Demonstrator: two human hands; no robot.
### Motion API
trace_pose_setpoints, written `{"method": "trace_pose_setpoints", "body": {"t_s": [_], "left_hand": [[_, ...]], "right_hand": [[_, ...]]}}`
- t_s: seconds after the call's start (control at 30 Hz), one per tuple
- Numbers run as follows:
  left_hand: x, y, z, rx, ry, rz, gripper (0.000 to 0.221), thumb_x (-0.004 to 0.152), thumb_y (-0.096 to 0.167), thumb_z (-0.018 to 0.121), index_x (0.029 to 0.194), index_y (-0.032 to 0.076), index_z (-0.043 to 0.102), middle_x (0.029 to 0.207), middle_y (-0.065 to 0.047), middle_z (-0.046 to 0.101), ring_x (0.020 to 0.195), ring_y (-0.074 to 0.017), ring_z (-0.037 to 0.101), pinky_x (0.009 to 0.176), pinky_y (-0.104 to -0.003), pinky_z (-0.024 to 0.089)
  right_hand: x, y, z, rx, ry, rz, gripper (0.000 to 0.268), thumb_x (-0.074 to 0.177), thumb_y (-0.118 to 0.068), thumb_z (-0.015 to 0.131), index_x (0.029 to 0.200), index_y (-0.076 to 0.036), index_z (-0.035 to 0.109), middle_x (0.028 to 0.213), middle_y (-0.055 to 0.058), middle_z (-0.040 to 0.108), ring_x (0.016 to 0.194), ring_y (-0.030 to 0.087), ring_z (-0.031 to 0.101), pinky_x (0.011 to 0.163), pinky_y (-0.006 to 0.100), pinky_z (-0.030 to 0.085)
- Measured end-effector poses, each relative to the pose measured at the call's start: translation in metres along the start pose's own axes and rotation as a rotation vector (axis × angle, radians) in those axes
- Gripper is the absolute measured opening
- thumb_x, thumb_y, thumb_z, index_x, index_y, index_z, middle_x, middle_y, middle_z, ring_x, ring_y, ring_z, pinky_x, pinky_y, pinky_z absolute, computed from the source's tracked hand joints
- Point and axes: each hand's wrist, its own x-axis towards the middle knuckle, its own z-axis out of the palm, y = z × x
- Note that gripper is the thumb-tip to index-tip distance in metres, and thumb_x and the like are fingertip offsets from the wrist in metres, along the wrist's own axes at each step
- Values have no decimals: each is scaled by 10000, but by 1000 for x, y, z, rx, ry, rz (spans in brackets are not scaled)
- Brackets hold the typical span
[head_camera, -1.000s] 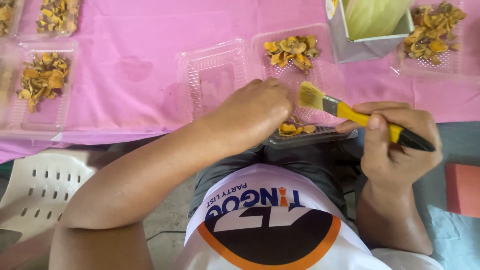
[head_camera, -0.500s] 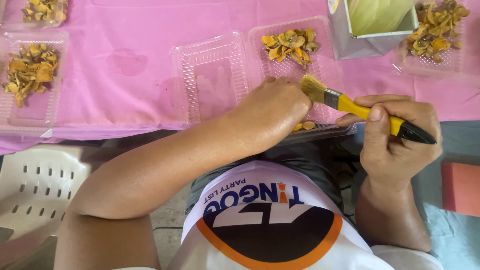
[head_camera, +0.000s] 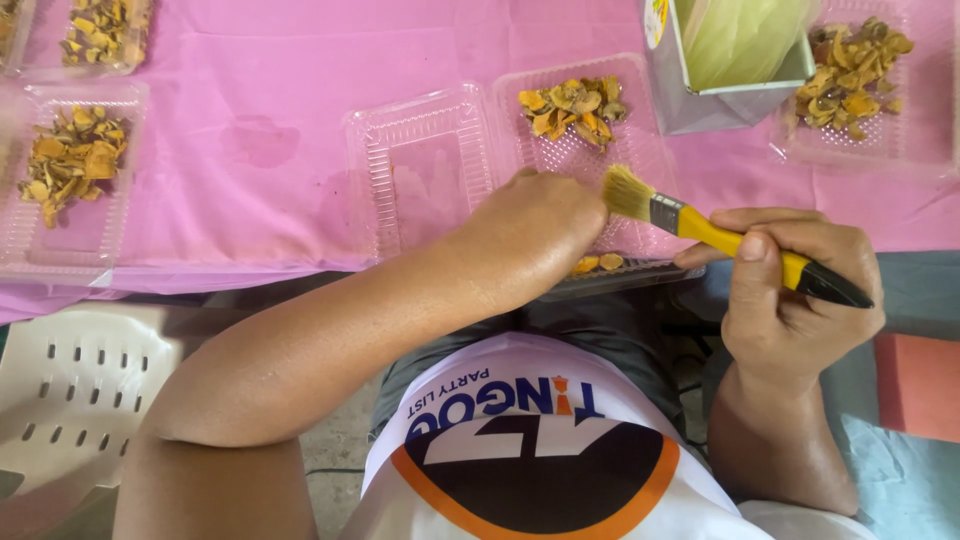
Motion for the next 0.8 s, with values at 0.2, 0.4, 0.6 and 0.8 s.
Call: {"method": "trace_pose_setpoints", "body": {"t_s": [0.2, 0.4, 0.6, 0.8], "left_hand": [[-2, 1, -17, -229, -162, -157, 173, 677, -68, 511, 607, 35, 391, 572, -114, 434, 538, -285, 473, 490, -440, 358], [-8, 6, -27, -256, -202, -116, 267, 699, -125, 496, 609, 89, 364, 600, -35, 331, 525, -182, 365, 482, -366, 289], [-13, 2, -31, -200, -109, -53, 280, 757, -156, 509, 680, 96, 415, 621, -62, 432, 572, -219, 486, 497, -392, 323], [-20, -1, -46, -481, 61, -51, 568, 797, -234, 367, 1313, -63, 533, 498, -25, 411, 387, -167, 447, 376, -388, 321]], "right_hand": [[1, -3, -5, 6, 68, 31, 224, 1141, -13, 500, 1037, 182, 467, 1022, 408, 645, 713, 457, 727, 578, 397, 553], [1, -1, -10, 20, 104, -7, 261, 1156, 6, 475, 1037, 236, 443, 1011, 456, 607, 695, 505, 690, 584, 469, 605], [0, 4, -14, -5, 130, -46, 354, 1161, -73, 490, 1009, 246, 484, 1006, 455, 629, 700, 507, 703, 530, 426, 541], [-1, -6, -12, 77, 222, -4, 291, 1180, -93, 477, 1060, 159, 397, 1013, 441, 609, 610, 418, 643, 482, 398, 525]]}}
